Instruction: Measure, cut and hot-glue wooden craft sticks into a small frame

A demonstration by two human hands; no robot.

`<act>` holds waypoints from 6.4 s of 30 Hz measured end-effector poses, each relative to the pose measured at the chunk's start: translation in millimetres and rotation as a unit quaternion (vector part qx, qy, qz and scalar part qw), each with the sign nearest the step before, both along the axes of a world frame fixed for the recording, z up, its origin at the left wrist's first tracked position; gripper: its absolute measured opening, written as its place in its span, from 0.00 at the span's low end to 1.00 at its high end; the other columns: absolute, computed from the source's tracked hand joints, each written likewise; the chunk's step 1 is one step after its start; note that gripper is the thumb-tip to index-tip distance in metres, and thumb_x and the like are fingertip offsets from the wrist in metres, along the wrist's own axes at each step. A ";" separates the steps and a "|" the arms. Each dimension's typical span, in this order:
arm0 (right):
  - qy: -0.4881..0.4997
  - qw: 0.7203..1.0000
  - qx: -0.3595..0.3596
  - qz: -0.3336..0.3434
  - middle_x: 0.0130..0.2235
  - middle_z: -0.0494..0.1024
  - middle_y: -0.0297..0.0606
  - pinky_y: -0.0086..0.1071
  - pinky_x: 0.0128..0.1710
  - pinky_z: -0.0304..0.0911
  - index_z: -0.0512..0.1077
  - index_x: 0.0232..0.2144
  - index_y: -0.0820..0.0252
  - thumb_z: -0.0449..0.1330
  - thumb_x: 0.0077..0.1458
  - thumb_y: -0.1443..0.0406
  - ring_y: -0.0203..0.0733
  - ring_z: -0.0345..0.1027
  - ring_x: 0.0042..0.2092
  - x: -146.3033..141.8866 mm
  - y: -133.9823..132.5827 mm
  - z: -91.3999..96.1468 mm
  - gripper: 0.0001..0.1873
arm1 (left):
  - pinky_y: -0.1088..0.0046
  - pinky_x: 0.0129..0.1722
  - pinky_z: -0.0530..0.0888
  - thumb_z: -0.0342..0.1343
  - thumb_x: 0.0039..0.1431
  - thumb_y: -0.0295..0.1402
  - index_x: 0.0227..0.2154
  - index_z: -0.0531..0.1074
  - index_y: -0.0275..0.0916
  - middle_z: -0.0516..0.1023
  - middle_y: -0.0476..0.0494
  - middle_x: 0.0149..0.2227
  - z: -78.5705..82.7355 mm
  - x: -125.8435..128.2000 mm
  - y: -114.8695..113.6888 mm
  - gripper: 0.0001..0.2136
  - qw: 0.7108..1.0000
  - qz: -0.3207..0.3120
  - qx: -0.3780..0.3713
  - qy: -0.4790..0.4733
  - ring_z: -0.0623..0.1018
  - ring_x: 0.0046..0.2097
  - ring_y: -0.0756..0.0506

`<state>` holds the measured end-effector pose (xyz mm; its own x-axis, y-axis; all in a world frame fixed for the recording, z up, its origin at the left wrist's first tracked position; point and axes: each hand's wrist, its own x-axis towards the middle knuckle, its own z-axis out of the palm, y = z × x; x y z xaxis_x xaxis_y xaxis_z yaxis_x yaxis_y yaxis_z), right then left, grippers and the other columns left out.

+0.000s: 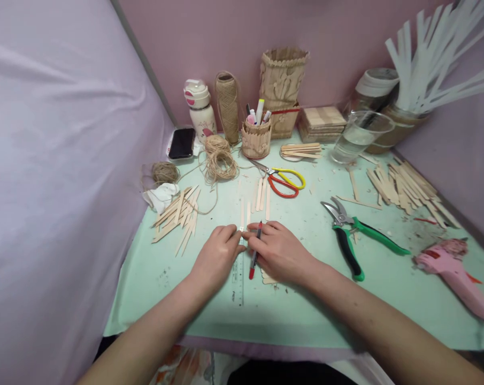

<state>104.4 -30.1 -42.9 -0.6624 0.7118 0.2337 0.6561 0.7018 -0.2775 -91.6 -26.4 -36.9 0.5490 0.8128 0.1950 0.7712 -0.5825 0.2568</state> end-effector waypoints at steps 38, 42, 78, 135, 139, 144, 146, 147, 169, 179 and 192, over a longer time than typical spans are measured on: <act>0.067 0.992 -0.093 -0.043 0.49 0.79 0.49 0.45 0.57 0.57 0.65 0.57 0.64 0.50 0.63 0.70 0.48 0.63 0.62 2.4 23.9 -1.0 0.20 | 0.58 0.45 0.78 0.56 0.65 0.29 0.43 0.76 0.32 0.79 0.35 0.45 -2.4 -1.4 3.0 0.08 0.995 -0.043 0.067 -0.055 0.75 0.45 0.40; 0.064 0.993 -0.091 -0.042 0.48 0.79 0.47 0.45 0.57 0.57 0.65 0.57 0.63 0.50 0.64 0.70 0.47 0.63 0.62 2.1 23.6 -0.7 0.19 | 0.57 0.45 0.78 0.56 0.65 0.29 0.44 0.76 0.33 0.79 0.35 0.45 -1.9 -1.8 2.9 0.08 0.996 -0.042 0.063 -0.057 0.75 0.45 0.40; 0.109 0.991 -0.060 -0.044 0.55 0.76 0.49 0.45 0.57 0.55 0.67 0.53 0.60 0.51 0.63 0.70 0.49 0.62 0.63 3.1 22.2 2.1 0.16 | 0.60 0.46 0.76 0.56 0.64 0.29 0.40 0.72 0.32 0.76 0.38 0.44 -3.2 -2.9 3.1 0.05 0.997 -0.062 0.046 0.016 0.73 0.44 0.41; 0.351 0.874 -0.254 -0.222 0.29 0.78 0.33 0.29 0.33 0.61 0.67 0.23 0.57 0.53 0.59 0.63 0.37 0.72 0.30 -14.4 39.7 6.4 0.13 | 0.58 0.46 0.76 0.57 0.63 0.27 0.41 0.71 0.36 0.75 0.39 0.45 -3.8 -2.7 2.6 0.04 0.999 -0.044 0.019 -0.008 0.74 0.44 0.41; 0.364 0.864 -0.263 -0.227 0.29 0.77 0.33 0.29 0.32 0.61 0.67 0.23 0.57 0.53 0.59 0.63 0.36 0.72 0.30 -14.2 39.6 7.0 0.13 | 0.56 0.46 0.77 0.59 0.63 0.29 0.42 0.73 0.35 0.76 0.36 0.47 -3.4 -4.6 2.9 0.06 0.998 -0.034 0.030 -0.040 0.74 0.46 0.39; 0.368 0.867 -0.256 -0.216 0.29 0.76 0.32 0.29 0.31 0.61 0.68 0.26 0.57 0.53 0.61 0.61 0.36 0.70 0.29 -9.9 38.7 6.8 0.12 | 0.52 0.46 0.76 0.64 0.58 0.38 0.45 0.72 0.36 0.75 0.33 0.51 0.0 -8.5 3.1 0.16 0.998 -0.037 0.025 -0.038 0.74 0.48 0.36; 0.380 0.871 -0.244 -0.193 0.29 0.76 0.32 0.30 0.34 0.64 0.70 0.34 0.56 0.52 0.63 0.59 0.37 0.71 0.31 -5.9 37.2 6.4 0.11 | 0.52 0.45 0.76 0.65 0.57 0.38 0.47 0.71 0.36 0.76 0.34 0.49 2.2 -9.5 2.8 0.18 0.999 -0.038 0.017 -0.026 0.74 0.47 0.35; 0.379 0.878 -0.232 -0.177 0.31 0.77 0.32 0.32 0.36 0.65 0.71 0.40 0.56 0.51 0.64 0.59 0.38 0.72 0.33 -3.7 36.4 6.2 0.11 | 0.53 0.45 0.76 0.65 0.57 0.38 0.47 0.70 0.36 0.76 0.34 0.48 3.3 -9.9 2.5 0.19 0.999 -0.036 0.012 -0.022 0.74 0.47 0.36; 0.105 0.985 -0.116 -0.079 0.59 0.73 0.45 0.56 0.64 0.50 0.66 0.55 0.54 0.62 0.59 0.61 0.52 0.57 0.66 14.4 32.1 9.9 0.23 | 0.55 0.48 0.72 0.71 0.48 0.41 0.49 0.64 0.39 0.68 0.41 0.45 1.0 -11.2 -1.1 0.29 0.995 0.036 -0.079 -0.049 0.69 0.48 0.37; 0.084 0.985 -0.115 -0.095 0.63 0.68 0.50 0.59 0.66 0.44 0.68 0.51 0.59 0.67 0.55 0.61 0.56 0.52 0.68 -4.1 38.7 -1.2 0.23 | 0.55 0.49 0.71 0.73 0.44 0.42 0.48 0.67 0.38 0.68 0.41 0.45 9.9 -8.4 1.0 0.31 0.980 0.060 -0.182 -0.051 0.69 0.49 0.36; 0.143 0.974 -0.098 -0.144 0.60 0.71 0.49 0.61 0.64 0.45 0.64 0.55 0.56 0.61 0.60 0.60 0.54 0.56 0.66 18.1 35.7 -0.5 0.22 | 0.64 0.46 0.73 0.69 0.49 0.34 0.49 0.67 0.41 0.65 0.46 0.46 24.5 -11.1 9.2 0.25 0.961 0.046 -0.258 -0.089 0.72 0.45 0.44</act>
<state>122.5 5.6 -43.3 -0.3565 0.9080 0.2202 0.6948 0.4152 -0.5873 -102.8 -17.1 -12.5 0.4648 0.8701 -0.1638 0.7308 -0.2726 0.6258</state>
